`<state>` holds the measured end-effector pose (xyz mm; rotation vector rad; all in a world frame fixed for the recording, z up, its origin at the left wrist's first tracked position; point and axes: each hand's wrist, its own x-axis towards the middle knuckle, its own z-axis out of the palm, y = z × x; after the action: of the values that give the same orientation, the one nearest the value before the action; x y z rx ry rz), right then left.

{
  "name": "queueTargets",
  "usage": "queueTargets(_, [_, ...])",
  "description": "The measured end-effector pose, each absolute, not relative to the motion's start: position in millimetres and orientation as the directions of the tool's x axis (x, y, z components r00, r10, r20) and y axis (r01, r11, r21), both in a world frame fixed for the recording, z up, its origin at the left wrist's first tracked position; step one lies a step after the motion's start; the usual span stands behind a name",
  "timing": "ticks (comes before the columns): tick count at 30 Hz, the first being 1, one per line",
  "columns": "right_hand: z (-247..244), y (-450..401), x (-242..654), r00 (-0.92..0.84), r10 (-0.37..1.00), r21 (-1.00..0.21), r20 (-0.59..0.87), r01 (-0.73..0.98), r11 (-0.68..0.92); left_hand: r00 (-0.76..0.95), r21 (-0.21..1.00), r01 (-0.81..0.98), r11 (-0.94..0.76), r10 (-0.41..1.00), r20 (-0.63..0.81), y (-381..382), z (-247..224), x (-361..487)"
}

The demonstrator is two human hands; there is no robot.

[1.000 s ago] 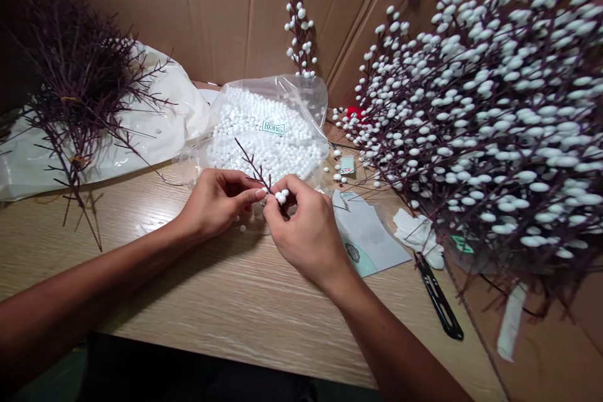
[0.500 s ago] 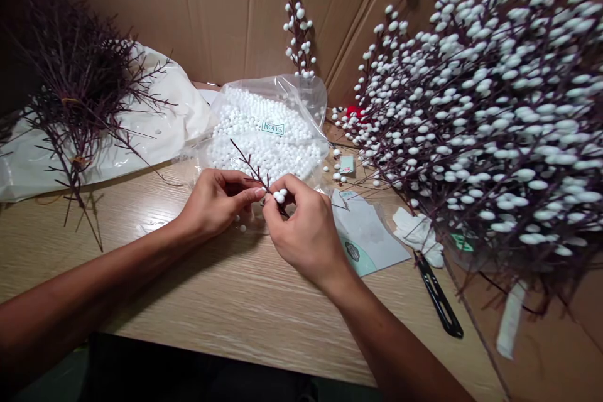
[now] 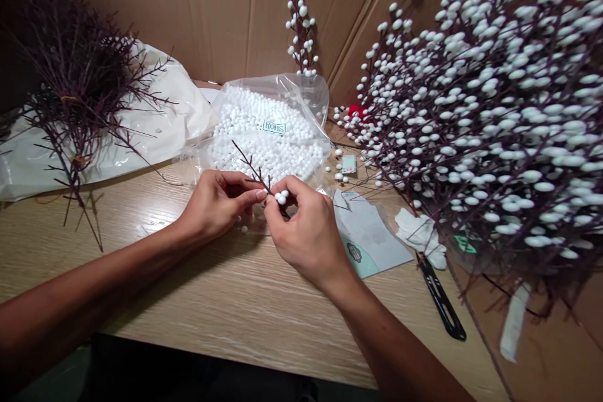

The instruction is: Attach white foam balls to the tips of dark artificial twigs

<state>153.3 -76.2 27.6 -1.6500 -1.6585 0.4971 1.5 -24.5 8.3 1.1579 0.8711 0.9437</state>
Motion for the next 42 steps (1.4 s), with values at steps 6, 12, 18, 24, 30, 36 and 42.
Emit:
queueTargets(6, [27, -76, 154, 0.101, 0.967, -0.717, 0.235, 0.690, 0.102, 0.363, 0.978, -0.150, 0.142, 0.928, -0.079, -25, 10, 2])
queueTargets(12, [26, -75, 154, 0.118, 0.967, -0.728, 0.227, 0.680, 0.088, 0.355, 0.980, -0.156, 0.121, 0.933, -0.059, -24, 9, 2])
queueTargets(18, [24, -73, 153, 0.127, 0.965, -0.757, 0.228, 0.646, 0.094, 0.384, 0.974, -0.164, 0.157, 0.919, -0.084, -23, 12, 2])
queueTargets(24, [26, -75, 149, 0.126, 0.960, -0.762, 0.251, 0.637, 0.116, 0.368, 0.958, -0.210, 0.193, 0.924, -0.105, -24, 19, 4])
queueTargets(30, [25, -74, 151, 0.153, 0.953, -0.725, 0.263, 0.683, 0.091, 0.373, 0.964, -0.180, 0.194, 0.921, -0.115, -22, 18, 3])
queueTargets(36, [25, -73, 151, 0.121, 0.950, -0.713, 0.289, 0.690, 0.129, 0.405, 0.977, -0.145, 0.159, 0.910, -0.088, -21, 17, 1])
queueTargets(42, [24, -73, 152, 0.125, 0.942, -0.696, 0.310, 0.705, 0.136, 0.420, 0.980, -0.135, 0.145, 0.904, -0.076, -20, 16, 1])
